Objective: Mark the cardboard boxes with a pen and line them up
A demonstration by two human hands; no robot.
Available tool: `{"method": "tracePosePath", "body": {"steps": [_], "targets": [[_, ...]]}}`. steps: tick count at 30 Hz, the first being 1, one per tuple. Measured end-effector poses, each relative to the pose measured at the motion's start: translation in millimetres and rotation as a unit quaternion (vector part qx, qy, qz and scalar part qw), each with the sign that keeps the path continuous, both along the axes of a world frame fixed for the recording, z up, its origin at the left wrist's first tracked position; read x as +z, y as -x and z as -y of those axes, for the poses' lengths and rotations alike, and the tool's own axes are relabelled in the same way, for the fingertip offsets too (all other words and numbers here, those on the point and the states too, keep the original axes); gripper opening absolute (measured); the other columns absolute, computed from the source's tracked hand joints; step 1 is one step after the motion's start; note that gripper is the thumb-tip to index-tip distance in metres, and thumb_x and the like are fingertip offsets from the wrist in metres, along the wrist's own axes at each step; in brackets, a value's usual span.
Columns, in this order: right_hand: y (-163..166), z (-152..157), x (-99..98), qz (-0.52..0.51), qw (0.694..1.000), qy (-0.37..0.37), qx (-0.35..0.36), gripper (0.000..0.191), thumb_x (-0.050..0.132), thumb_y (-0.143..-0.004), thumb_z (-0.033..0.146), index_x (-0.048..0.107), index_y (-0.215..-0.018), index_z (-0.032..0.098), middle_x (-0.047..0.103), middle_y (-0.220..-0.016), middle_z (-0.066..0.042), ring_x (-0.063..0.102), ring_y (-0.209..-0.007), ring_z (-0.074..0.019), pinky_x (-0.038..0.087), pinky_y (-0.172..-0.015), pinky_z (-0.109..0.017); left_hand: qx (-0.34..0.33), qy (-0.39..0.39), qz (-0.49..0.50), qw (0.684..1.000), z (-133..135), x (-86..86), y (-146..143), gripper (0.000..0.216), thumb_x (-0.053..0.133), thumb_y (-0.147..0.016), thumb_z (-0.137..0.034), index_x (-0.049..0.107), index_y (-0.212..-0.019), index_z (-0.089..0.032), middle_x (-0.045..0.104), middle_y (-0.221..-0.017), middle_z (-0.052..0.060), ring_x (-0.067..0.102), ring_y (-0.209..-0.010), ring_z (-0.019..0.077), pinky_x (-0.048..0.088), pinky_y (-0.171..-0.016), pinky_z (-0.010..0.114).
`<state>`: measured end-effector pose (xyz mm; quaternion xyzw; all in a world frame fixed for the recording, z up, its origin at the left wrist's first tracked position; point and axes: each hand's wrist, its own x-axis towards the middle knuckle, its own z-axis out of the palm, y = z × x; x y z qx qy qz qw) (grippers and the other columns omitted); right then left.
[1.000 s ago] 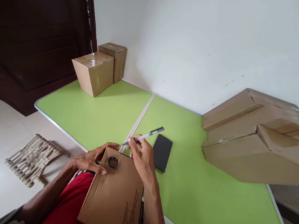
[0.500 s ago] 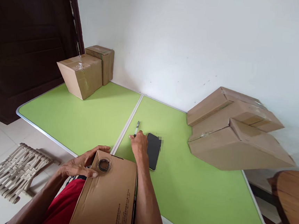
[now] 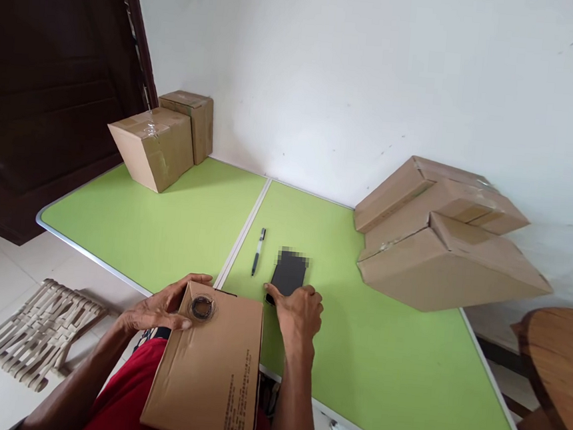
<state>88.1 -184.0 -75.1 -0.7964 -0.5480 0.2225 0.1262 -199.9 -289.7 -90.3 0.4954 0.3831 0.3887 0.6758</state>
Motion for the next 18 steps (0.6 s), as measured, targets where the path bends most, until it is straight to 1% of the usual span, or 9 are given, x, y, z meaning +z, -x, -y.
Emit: {"method": "tracePosePath", "body": {"steps": [2, 3, 6, 8, 10, 12, 14, 16, 18], "targets": [[-4, -6, -4.0, -0.042, 0.999, 0.003, -0.014, 0.094, 0.085, -0.073, 0.058, 0.058, -0.135, -0.008, 0.062, -0.132, -0.044, 0.063, -0.126, -0.0580, 0.056, -0.092, -0.061, 0.005, 0.001, -0.006, 1.000, 1, 1.5, -1, 0.093, 0.092, -0.077, -0.041, 0.045, -0.156, -0.025, 0.063, -0.144, 0.013, 0.060, -0.136, 0.0399, 0.050, -0.114, 0.050], [-6, -7, -5.8, -0.067, 0.998, 0.002, -0.018, 0.092, 0.085, -0.071, 0.059, 0.061, -0.132, -0.005, 0.065, -0.130, -0.042, 0.065, -0.123, -0.0568, 0.056, -0.091, -0.060, 0.008, 0.001, -0.009, 1.000, 1, 2.5, -1, 0.094, 0.092, -0.077, -0.041, 0.045, -0.156, -0.024, 0.063, -0.143, 0.013, 0.061, -0.135, 0.0404, 0.050, -0.114, 0.051], [-12, -6, -10.9, -0.162, 0.987, -0.003, -0.016, 0.067, 0.080, -0.071, 0.060, 0.071, -0.116, 0.011, 0.076, -0.120, -0.029, 0.071, -0.116, -0.0496, 0.057, -0.091, -0.056, 0.011, 0.004, -0.009, 1.000, 2, 5.7, -2, 0.090, 0.091, -0.078, -0.041, 0.046, -0.155, -0.026, 0.065, -0.142, 0.012, 0.062, -0.133, 0.0408, 0.051, -0.113, 0.053], [-15, 1, -12.8, -0.231, 0.973, -0.010, -0.019, 0.056, 0.078, -0.070, 0.060, 0.072, -0.107, 0.018, 0.079, -0.119, -0.024, 0.072, -0.116, -0.0460, 0.057, -0.094, -0.055, 0.017, 0.004, -0.004, 1.000, 2, 7.2, -3, 0.086, 0.091, -0.078, -0.041, 0.049, -0.152, -0.029, 0.067, -0.140, 0.011, 0.063, -0.131, 0.0402, 0.051, -0.113, 0.053], [-20, 11, -11.4, -0.301, 0.953, -0.015, -0.031, 0.059, 0.078, -0.066, 0.060, 0.071, -0.108, 0.020, 0.079, -0.124, -0.022, 0.072, -0.120, -0.0436, 0.059, -0.097, -0.053, 0.029, 0.003, 0.009, 1.000, 2, 6.9, -3, 0.082, 0.091, -0.079, -0.038, 0.052, -0.151, -0.031, 0.068, -0.137, 0.010, 0.064, -0.129, 0.0386, 0.051, -0.112, 0.052], [-27, 25, -5.9, -0.369, 0.929, -0.015, -0.037, 0.068, 0.078, -0.063, 0.064, 0.070, -0.114, 0.020, 0.079, -0.128, -0.020, 0.074, -0.121, -0.0405, 0.062, -0.096, -0.049, 0.043, 0.000, 0.030, 0.999, 1, 4.4, -5, 0.082, 0.092, -0.078, -0.036, 0.053, -0.150, -0.030, 0.067, -0.136, 0.010, 0.065, -0.127, 0.0364, 0.051, -0.111, 0.050], [-35, 43, 2.9, -0.470, 0.881, -0.011, -0.054, 0.073, 0.085, -0.062, 0.064, 0.070, -0.119, 0.020, 0.079, -0.129, -0.017, 0.076, -0.118, -0.0386, 0.066, -0.093, -0.047, 0.057, -0.004, 0.046, 0.997, -1, 0.7, -6, 0.083, 0.093, -0.077, -0.034, 0.052, -0.149, -0.029, 0.066, -0.135, 0.010, 0.065, -0.127, 0.0341, 0.050, -0.110, 0.049], [-41, 64, 13.2, -0.578, 0.811, -0.014, -0.092, 0.073, 0.096, -0.061, 0.054, 0.072, -0.122, 0.022, 0.079, -0.131, -0.014, 0.078, -0.115, -0.0363, 0.067, -0.094, -0.045, 0.066, -0.009, 0.051, 0.996, -1, -2.6, -7, 0.084, 0.094, -0.077, -0.034, 0.050, -0.148, -0.027, 0.066, -0.134, 0.010, 0.066, -0.125, 0.0319, 0.050, -0.110, 0.047], [-42, 86, 23.2, -0.650, 0.747, -0.018, -0.141, 0.068, 0.103, -0.060, 0.040, 0.076, -0.121, 0.025, 0.080, -0.129, -0.010, 0.080, -0.111, -0.0327, 0.068, -0.091, -0.041, 0.068, -0.010, 0.050, 0.996, -2, -3.8, -7, 0.083, 0.095, -0.077, -0.033, 0.051, -0.147, -0.025, 0.066, -0.132, 0.010, 0.066, -0.124, 0.0303, 0.050, -0.109, 0.046]]}}
